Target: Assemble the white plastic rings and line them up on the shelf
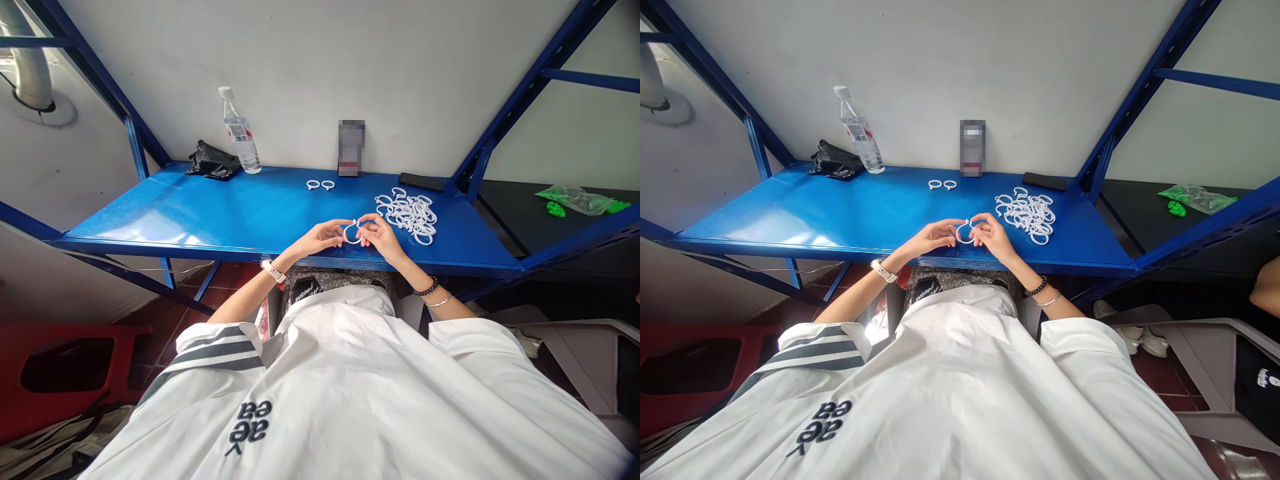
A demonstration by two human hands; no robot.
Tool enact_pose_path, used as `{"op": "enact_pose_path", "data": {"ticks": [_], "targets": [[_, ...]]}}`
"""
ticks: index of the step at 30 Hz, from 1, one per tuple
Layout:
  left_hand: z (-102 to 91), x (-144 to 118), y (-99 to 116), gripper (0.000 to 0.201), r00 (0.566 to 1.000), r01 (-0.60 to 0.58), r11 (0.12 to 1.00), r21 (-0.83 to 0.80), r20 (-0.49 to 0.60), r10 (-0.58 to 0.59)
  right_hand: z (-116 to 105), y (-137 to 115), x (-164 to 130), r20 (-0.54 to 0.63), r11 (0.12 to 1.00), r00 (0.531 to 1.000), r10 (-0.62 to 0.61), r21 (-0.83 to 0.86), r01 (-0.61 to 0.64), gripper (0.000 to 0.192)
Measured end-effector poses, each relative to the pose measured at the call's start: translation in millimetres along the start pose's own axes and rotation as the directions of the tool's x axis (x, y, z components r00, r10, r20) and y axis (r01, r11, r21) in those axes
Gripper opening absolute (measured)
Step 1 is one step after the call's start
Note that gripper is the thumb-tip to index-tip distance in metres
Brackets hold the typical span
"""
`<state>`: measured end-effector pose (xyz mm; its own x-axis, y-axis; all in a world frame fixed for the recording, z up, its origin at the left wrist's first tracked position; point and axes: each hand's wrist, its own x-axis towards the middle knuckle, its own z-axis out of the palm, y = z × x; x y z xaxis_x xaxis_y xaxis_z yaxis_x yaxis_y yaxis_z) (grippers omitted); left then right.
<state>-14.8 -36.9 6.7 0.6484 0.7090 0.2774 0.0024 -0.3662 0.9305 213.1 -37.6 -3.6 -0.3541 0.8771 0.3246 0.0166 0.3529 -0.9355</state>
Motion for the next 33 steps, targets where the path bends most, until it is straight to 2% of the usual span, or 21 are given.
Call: {"op": "enact_pose_path", "data": {"ticks": [7,20,33], "targets": [[0.0,-0.2,0.9,0.068,1.0,0.022,1.0,-0.014,-0.006,-0.022,-1.4,3.6,0.2,0.003,1.0,1.0,-0.018,-0.016,0.018,0.042],[-0.7,-0.6,-0.8,0.064,1.0,0.007,1.0,-0.029,0.03,-0.006,-2.1,6.4,-0.8,-0.062,0.995,0.997,-0.052,-0.084,0.047,0.042],[-2.5,-1.9,-3.2,0.061,0.999,0.027,1.0,-0.014,0.036,-0.027,-1.7,3.5,-3.0,-0.083,0.993,0.996,-0.041,-0.112,0.031,0.045]]}}
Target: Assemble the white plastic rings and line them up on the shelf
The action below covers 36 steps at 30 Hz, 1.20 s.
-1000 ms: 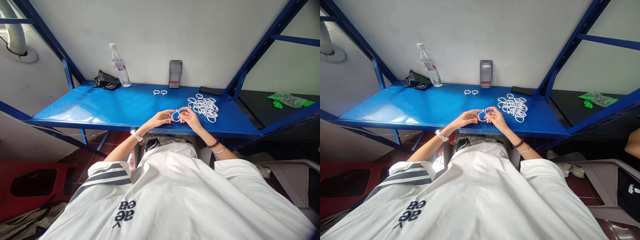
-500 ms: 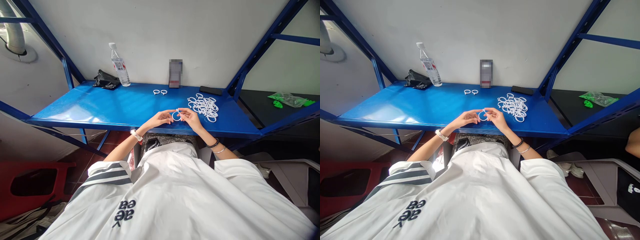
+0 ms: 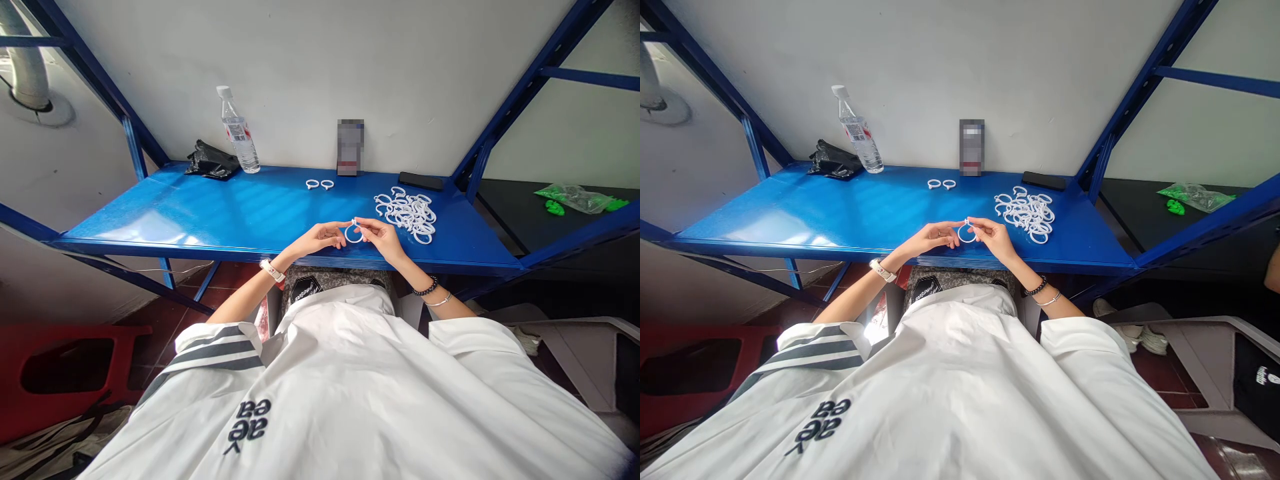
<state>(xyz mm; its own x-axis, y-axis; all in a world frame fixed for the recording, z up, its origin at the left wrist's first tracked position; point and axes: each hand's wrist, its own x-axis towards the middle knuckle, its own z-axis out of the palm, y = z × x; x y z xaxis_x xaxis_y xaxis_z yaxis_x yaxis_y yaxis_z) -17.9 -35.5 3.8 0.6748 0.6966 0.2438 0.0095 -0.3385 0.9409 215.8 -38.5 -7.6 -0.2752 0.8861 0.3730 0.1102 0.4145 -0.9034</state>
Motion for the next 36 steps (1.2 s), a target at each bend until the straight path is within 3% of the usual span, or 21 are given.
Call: {"op": "enact_pose_path", "data": {"ticks": [20,27,36], "targets": [[-0.3,-0.1,-2.0,0.066,1.0,-0.007,1.0,-0.003,0.007,0.007,-1.2,1.9,0.6,0.042,0.999,0.999,-0.01,-0.034,0.012,0.046],[1.0,-0.3,-0.7,0.068,1.0,-0.014,1.0,0.006,0.009,0.014,0.6,5.5,1.0,-0.047,1.0,0.999,-0.019,-0.009,0.018,0.045],[1.6,0.0,-0.7,0.068,0.999,-0.02,1.0,-0.007,0.026,0.02,2.7,3.2,0.5,-0.079,0.999,0.996,-0.04,0.01,0.041,0.035]]}}
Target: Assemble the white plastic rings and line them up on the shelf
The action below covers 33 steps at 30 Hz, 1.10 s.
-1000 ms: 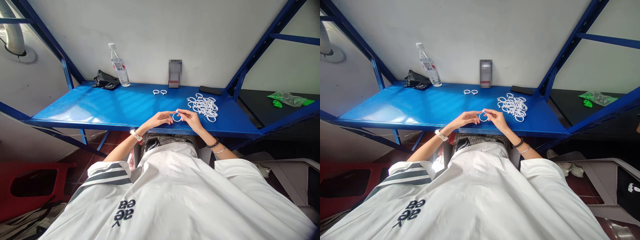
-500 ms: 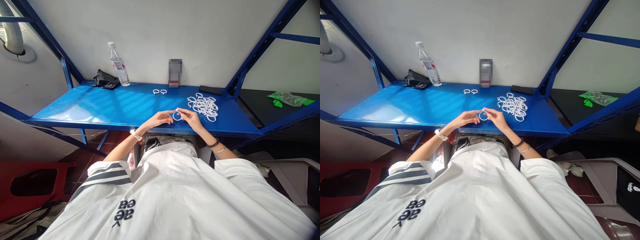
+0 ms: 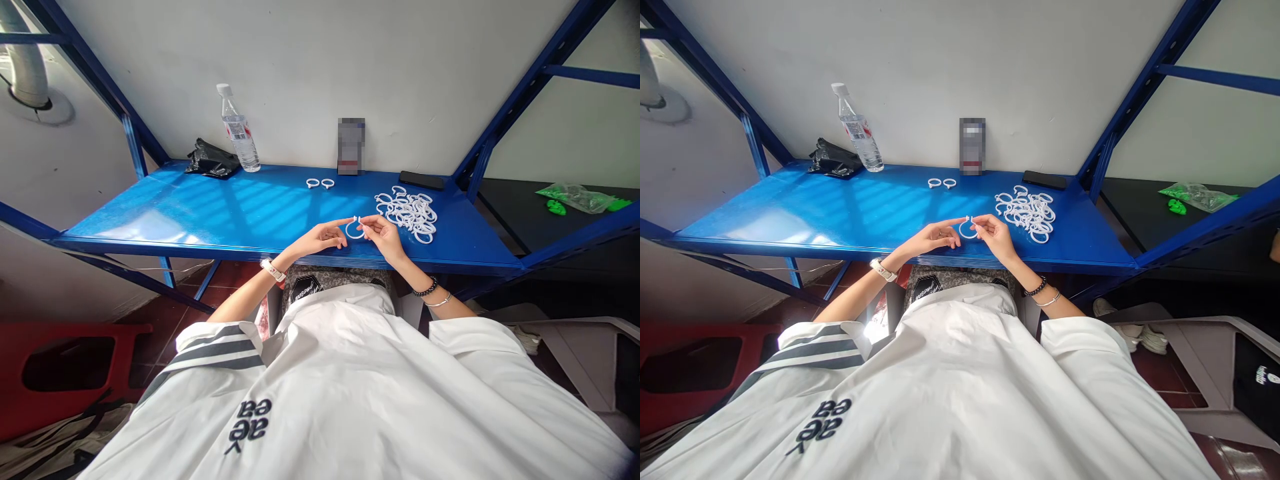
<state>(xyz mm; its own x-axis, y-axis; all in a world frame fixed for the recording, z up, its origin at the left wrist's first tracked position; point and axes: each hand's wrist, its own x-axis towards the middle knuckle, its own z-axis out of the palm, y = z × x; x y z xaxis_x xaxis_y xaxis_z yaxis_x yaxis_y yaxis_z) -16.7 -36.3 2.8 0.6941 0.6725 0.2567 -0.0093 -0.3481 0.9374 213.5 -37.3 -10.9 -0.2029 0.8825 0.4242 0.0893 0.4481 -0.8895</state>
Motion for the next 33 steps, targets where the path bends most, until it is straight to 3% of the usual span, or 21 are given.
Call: {"op": "enact_pose_path", "data": {"ticks": [7,20,33], "targets": [[0.8,0.4,-0.9,0.07,1.0,0.0,0.999,-0.032,-0.015,-0.001,1.0,-4.0,-0.8,0.049,1.0,0.999,0.0,-0.024,0.001,0.036],[0.9,1.4,-2.8,0.063,0.999,0.008,0.998,-0.065,-0.045,-0.011,1.8,-6.6,-1.6,0.017,0.992,1.0,0.014,-0.126,-0.012,0.033],[-0.6,1.7,-3.0,0.053,0.999,-0.014,1.0,0.011,-0.048,0.015,3.7,-1.8,-1.9,0.073,0.993,0.997,-0.002,-0.116,0.01,0.026]]}}
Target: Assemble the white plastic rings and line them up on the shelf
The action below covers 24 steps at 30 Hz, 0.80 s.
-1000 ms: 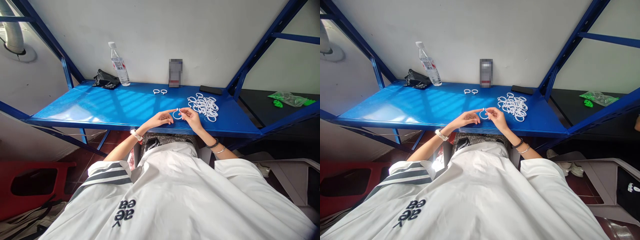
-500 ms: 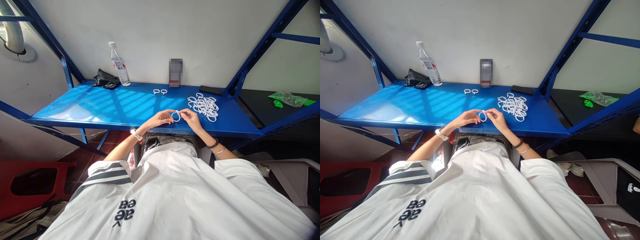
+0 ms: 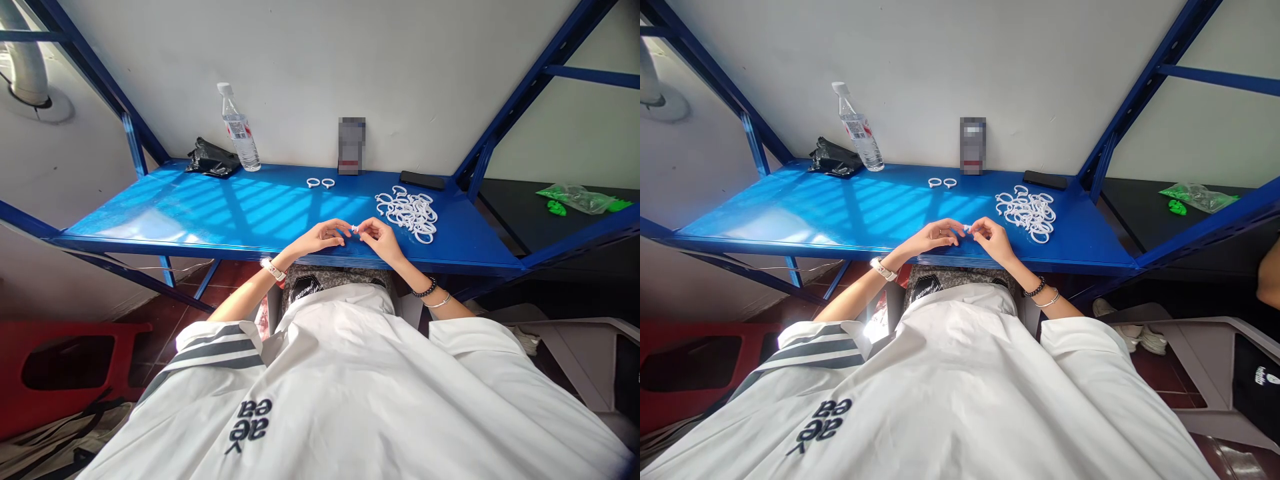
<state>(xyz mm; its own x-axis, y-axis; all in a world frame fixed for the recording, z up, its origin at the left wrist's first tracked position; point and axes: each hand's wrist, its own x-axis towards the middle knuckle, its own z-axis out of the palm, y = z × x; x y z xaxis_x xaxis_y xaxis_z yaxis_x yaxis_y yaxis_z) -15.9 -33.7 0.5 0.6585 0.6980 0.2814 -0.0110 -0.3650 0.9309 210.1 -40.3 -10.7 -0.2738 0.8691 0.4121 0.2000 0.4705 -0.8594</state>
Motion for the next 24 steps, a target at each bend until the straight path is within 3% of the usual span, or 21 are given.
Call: {"op": "enact_pose_path", "data": {"ticks": [9,24], "targets": [[1.0,0.4,4.1,0.043,1.0,-0.002,1.0,0.0,0.001,0.002,0.4,-10.7,-2.7,0.029,0.995,0.998,-0.058,-0.075,0.06,0.019],[0.7,-1.4,5.2,0.041,0.997,-0.011,0.994,0.105,0.08,0.003,3.5,-4.0,-4.3,0.065,0.947,0.985,-0.16,-0.273,0.172,0.012]]}}
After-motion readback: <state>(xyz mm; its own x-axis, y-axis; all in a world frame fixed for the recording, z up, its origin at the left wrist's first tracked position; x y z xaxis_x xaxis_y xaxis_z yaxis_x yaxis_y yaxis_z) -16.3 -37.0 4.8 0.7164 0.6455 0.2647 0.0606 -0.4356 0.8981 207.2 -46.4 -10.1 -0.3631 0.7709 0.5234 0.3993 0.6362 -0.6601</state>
